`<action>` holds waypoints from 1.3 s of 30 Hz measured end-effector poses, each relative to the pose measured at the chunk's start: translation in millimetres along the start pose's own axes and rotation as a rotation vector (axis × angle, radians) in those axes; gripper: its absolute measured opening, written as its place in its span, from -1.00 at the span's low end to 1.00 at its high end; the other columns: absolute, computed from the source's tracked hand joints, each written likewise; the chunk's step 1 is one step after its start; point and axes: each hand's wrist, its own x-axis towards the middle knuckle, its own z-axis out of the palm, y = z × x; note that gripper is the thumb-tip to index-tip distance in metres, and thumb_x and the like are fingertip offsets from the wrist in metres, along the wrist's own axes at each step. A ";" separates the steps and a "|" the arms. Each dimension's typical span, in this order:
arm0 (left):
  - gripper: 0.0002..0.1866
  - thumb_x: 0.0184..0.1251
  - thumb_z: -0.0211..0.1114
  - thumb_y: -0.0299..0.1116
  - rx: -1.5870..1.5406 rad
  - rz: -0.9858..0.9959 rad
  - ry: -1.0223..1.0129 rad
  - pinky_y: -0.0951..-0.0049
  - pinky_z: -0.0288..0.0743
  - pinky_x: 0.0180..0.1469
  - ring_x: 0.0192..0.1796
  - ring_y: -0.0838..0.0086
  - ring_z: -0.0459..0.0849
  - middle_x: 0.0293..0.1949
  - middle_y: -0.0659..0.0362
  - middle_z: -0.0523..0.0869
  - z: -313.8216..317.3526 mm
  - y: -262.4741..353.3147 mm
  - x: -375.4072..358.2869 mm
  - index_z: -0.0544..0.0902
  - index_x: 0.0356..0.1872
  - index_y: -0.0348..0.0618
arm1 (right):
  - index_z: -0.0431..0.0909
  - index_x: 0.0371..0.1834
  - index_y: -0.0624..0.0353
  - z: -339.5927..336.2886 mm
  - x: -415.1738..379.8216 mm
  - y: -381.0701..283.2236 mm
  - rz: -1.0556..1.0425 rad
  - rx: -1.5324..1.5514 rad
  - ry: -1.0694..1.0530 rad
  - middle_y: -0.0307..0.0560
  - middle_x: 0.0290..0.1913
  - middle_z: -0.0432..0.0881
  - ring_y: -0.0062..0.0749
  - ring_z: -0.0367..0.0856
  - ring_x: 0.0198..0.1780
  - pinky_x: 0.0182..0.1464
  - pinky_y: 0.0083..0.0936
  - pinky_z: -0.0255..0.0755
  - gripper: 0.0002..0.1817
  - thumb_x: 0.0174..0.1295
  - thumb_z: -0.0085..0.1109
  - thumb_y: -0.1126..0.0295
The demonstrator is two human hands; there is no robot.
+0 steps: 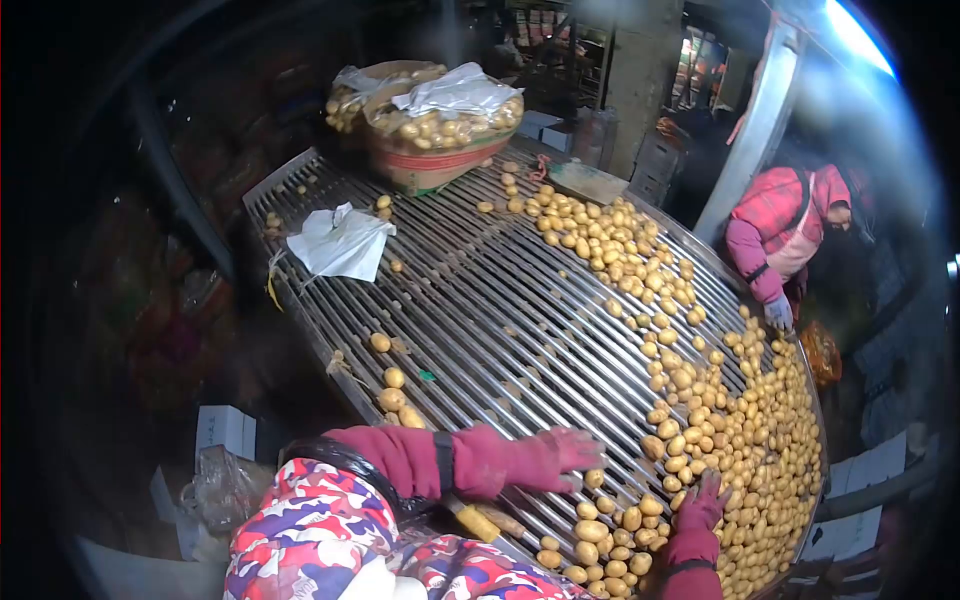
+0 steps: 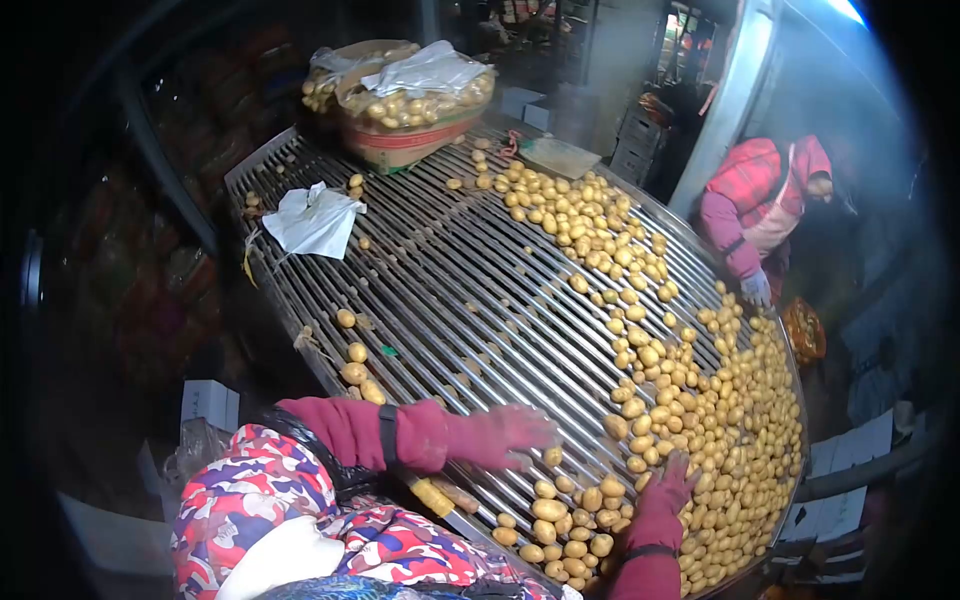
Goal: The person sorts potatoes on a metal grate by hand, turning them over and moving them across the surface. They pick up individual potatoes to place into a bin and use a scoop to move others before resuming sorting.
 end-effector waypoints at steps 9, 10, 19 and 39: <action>-0.29 0.36 0.25 0.02 0.146 -0.187 0.125 0.02 0.01 0.59 0.54 0.03 0.26 0.46 -0.10 0.40 -94.2 -102.1 -129.2 0.39 0.48 -0.06 | 0.48 0.34 -0.01 -26.9 20.7 -108.9 -0.047 -0.155 -0.029 0.11 0.42 0.41 0.13 0.30 0.47 0.50 -0.09 0.21 -0.47 0.28 0.24 0.21; -0.27 0.37 0.24 0.03 0.163 -0.237 0.109 0.05 0.00 0.60 0.55 0.04 0.25 0.48 -0.09 0.37 -103.1 -115.8 -137.3 0.35 0.50 -0.03 | 0.48 0.34 0.00 -4.6 26.3 -120.1 -0.171 0.011 0.061 0.13 0.38 0.45 0.10 0.33 0.45 0.49 -0.10 0.22 -0.45 0.26 0.27 0.19; -0.26 0.39 0.32 -0.03 -0.087 -0.491 0.428 0.21 0.19 0.54 0.50 0.08 0.35 0.45 -0.06 0.44 -176.3 -264.6 -106.2 0.33 0.52 -0.05 | 0.48 0.31 0.01 28.3 25.6 -214.2 -0.365 0.061 0.069 0.03 0.22 0.49 0.04 0.36 0.36 0.44 -0.02 0.16 -0.41 0.15 0.33 0.23; -0.45 0.29 0.32 -0.23 0.456 0.056 0.167 0.09 0.42 0.32 0.31 0.13 0.54 0.24 0.03 0.60 -74.2 -233.8 257.7 0.52 0.33 0.00 | 0.51 0.29 -0.04 14.0 42.8 -198.1 -0.449 0.044 -0.018 -0.05 0.13 0.53 0.00 0.38 0.35 0.35 -0.03 0.25 -0.39 0.17 0.35 0.04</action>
